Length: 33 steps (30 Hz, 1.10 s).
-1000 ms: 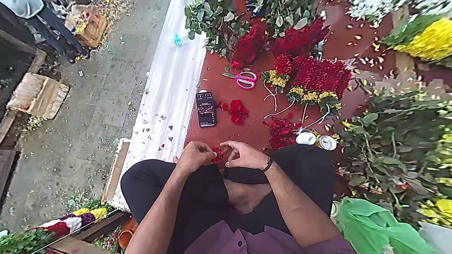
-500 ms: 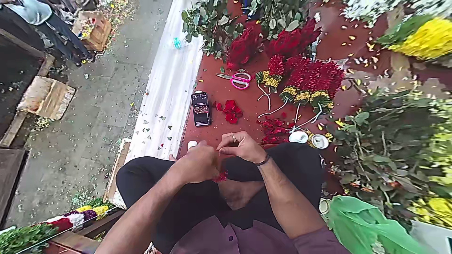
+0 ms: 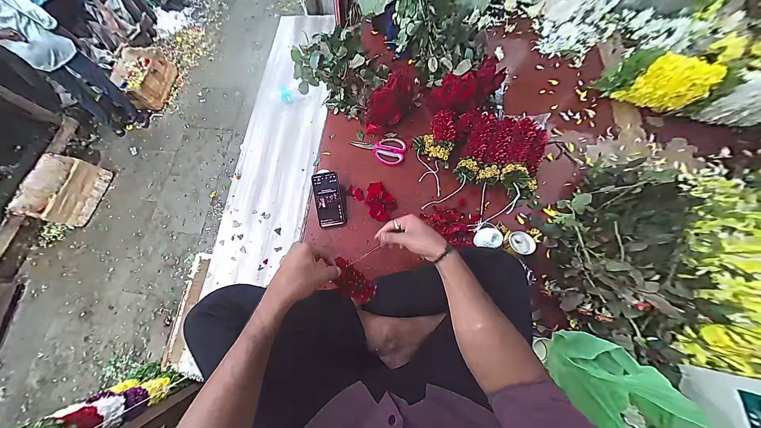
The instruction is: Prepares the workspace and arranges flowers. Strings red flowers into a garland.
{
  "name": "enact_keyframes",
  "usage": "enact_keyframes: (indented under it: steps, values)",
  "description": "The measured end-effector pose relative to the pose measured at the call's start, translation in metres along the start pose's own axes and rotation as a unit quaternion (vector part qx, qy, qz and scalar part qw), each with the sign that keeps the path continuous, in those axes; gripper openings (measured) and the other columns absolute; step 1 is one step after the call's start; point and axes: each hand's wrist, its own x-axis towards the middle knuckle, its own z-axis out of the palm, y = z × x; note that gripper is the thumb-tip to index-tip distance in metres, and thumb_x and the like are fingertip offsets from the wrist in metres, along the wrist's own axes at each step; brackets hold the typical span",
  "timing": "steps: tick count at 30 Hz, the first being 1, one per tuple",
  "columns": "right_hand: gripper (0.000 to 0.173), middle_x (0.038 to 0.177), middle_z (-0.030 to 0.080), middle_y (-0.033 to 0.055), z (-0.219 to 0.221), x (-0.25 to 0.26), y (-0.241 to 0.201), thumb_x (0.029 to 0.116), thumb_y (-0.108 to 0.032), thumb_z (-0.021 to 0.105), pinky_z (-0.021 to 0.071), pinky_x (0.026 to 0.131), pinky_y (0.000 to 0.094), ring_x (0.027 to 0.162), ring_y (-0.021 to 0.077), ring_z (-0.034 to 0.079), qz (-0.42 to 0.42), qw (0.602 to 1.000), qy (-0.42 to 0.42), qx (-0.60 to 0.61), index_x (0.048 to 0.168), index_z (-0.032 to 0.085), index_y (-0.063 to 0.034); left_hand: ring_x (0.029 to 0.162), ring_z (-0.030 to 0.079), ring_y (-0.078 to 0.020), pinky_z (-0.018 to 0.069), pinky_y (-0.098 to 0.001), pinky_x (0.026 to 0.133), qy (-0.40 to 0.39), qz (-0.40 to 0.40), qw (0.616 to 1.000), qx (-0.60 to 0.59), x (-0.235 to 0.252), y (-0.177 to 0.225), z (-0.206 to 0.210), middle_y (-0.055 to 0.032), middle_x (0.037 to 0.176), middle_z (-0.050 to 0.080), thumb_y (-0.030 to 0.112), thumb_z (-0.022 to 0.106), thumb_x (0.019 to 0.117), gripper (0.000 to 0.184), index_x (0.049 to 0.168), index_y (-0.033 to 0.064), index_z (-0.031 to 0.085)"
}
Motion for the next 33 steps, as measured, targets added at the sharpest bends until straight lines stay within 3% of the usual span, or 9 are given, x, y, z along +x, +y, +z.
enact_keyframes:
  steps: [3, 5, 8, 12, 16, 19, 22, 27, 33]
  values:
    - [0.014, 0.096, 0.076, 0.0063, -0.001, 0.053, 0.027, 0.0939, -0.026, 0.069, 0.0563, 0.081, 0.0592, 0.091, 0.0263, 0.072, 0.102, 0.961, 0.137, -0.216, 0.098, 0.080, -0.0175, 0.078, 0.066, -0.0163, 0.0554, -0.0476, 0.072, -0.025, 0.000, 1.000, -0.012, 0.001, -0.010, 0.009, 0.0005, 0.086, 0.072, 0.039, 0.079, 0.0835, 0.019, 0.090, 0.0209, 0.079]
    - [0.018, 0.095, 0.076, 0.0050, 0.007, 0.083, 0.046, 0.0891, -0.036, 0.072, 0.0553, 0.080, 0.0635, 0.094, 0.0288, 0.072, 0.147, 0.926, 0.178, -0.297, 0.098, 0.079, -0.0211, 0.076, 0.065, -0.0144, 0.0549, -0.0465, 0.071, -0.017, -0.010, 1.000, -0.022, 0.007, -0.019, 0.015, 0.0030, 0.083, 0.072, 0.041, 0.078, 0.0822, 0.019, 0.089, 0.0229, 0.079]
    - [0.029, 0.097, 0.074, 0.0058, 0.019, 0.106, 0.062, 0.0852, -0.045, 0.075, 0.0551, 0.077, 0.0614, 0.094, 0.0300, 0.071, 0.179, 0.891, 0.206, -0.363, 0.100, 0.076, -0.0202, 0.075, 0.066, -0.0151, 0.0549, -0.0477, 0.071, -0.003, -0.022, 0.999, -0.033, 0.017, -0.033, 0.023, 0.0029, 0.081, 0.071, 0.041, 0.078, 0.0815, 0.019, 0.087, 0.0231, 0.079]
    - [0.016, 0.097, 0.074, 0.0042, 0.016, 0.111, 0.066, 0.0866, -0.035, 0.075, 0.0552, 0.077, 0.0605, 0.092, 0.0272, 0.070, 0.169, 0.905, 0.227, -0.318, 0.094, 0.077, -0.0201, 0.082, 0.066, -0.0201, 0.0532, -0.0537, 0.076, -0.005, -0.054, 0.998, -0.020, 0.020, -0.036, 0.023, 0.0011, 0.082, 0.071, 0.044, 0.077, 0.0810, 0.020, 0.088, 0.0252, 0.079]
    - [0.027, 0.099, 0.072, 0.0025, 0.015, 0.108, 0.066, 0.0845, -0.040, 0.078, 0.0563, 0.078, 0.0567, 0.092, 0.0248, 0.069, 0.143, 0.912, 0.210, -0.321, 0.104, 0.076, -0.0221, 0.087, 0.066, -0.0191, 0.0535, -0.0523, 0.078, -0.007, -0.040, 0.999, -0.015, 0.021, -0.027, 0.026, 0.0028, 0.085, 0.071, 0.046, 0.075, 0.0814, 0.021, 0.087, 0.0262, 0.078]
    - [0.020, 0.100, 0.070, 0.0022, 0.020, 0.112, 0.068, 0.0851, -0.036, 0.078, 0.0558, 0.077, 0.0557, 0.092, 0.0248, 0.068, 0.128, 0.910, 0.204, -0.337, 0.099, 0.077, -0.0220, 0.092, 0.065, -0.0206, 0.0525, -0.0524, 0.080, -0.009, -0.039, 0.999, -0.017, 0.020, -0.026, 0.028, 0.0023, 0.088, 0.071, 0.046, 0.075, 0.0813, 0.021, 0.087, 0.0258, 0.078]
    - [0.014, 0.096, 0.073, 0.0053, 0.017, 0.112, 0.066, 0.0883, -0.029, 0.074, 0.0550, 0.077, 0.0595, 0.091, 0.0273, 0.069, 0.133, 0.923, 0.219, -0.288, 0.097, 0.076, -0.0182, 0.087, 0.065, -0.0201, 0.0528, -0.0527, 0.078, -0.007, -0.051, 0.998, -0.020, 0.017, -0.030, 0.028, 0.0014, 0.086, 0.070, 0.045, 0.075, 0.0816, 0.022, 0.087, 0.0246, 0.078]
    - [0.032, 0.106, 0.070, 0.0057, 0.015, 0.111, 0.069, 0.0834, -0.043, 0.080, 0.0539, 0.085, 0.0588, 0.103, 0.0290, 0.066, 0.116, 0.913, 0.180, -0.346, 0.105, 0.076, -0.0206, 0.079, 0.067, -0.0190, 0.0552, -0.0522, 0.076, -0.013, -0.068, 0.997, -0.037, 0.017, -0.029, 0.028, -0.0007, 0.083, 0.072, 0.044, 0.077, 0.0844, 0.024, 0.088, 0.0201, 0.079]
    - [0.015, 0.100, 0.074, 0.0078, 0.011, 0.111, 0.067, 0.0901, -0.028, 0.074, 0.0553, 0.087, 0.0578, 0.098, 0.0279, 0.070, 0.109, 0.931, 0.237, -0.254, 0.098, 0.076, -0.0153, 0.066, 0.062, -0.0123, 0.0539, -0.0424, 0.067, -0.026, -0.059, 0.992, -0.109, 0.018, -0.035, 0.032, 0.0032, 0.076, 0.069, 0.041, 0.075, 0.0869, 0.021, 0.095, 0.0221, 0.079]
